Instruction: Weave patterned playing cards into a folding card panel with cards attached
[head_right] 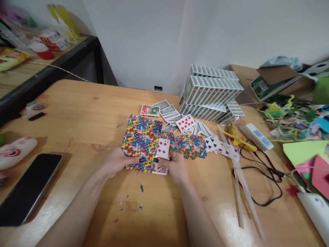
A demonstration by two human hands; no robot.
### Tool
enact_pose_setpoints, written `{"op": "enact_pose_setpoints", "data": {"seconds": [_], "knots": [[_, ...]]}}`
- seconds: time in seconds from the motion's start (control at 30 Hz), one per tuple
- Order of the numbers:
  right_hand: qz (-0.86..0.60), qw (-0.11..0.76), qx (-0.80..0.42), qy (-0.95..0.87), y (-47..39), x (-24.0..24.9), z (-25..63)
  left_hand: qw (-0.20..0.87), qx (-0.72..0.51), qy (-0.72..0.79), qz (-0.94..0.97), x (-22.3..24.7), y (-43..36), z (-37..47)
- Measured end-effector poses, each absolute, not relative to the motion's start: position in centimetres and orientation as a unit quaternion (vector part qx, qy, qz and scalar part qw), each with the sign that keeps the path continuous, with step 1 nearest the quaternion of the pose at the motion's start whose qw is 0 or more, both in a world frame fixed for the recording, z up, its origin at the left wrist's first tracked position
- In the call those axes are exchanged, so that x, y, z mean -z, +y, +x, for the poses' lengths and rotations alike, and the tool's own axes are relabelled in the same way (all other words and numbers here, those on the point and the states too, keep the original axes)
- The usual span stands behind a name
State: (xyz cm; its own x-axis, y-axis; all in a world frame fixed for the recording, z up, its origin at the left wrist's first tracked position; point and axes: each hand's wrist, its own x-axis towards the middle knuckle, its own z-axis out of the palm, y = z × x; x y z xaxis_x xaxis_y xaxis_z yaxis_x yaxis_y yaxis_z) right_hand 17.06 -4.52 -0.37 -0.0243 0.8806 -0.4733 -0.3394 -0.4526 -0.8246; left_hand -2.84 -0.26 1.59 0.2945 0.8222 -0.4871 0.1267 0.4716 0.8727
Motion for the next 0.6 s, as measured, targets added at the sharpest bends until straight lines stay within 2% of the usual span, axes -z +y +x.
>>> {"op": "enact_pose_setpoints", "data": {"seconds": [0.33, 0.5, 0.6], "knots": [[-0.568, 0.44, -0.62, -0.315, -4.3, 0.6, 16.9, 0.582, -0.232, 0.586, 0.513, -1.9, -0.2, -2.7], [-0.533, 0.507, -0.623, -0.266, -4.1, -0.2, 16.8, 0.618, -0.242, 0.572, 0.482, -1.6, 0.0, -2.9], [-0.507, 0.514, -0.662, -0.203, -4.0, -0.6, 17.2, 0.646, -0.253, 0.555, 0.459, -1.3, 0.1, -3.2]]}}
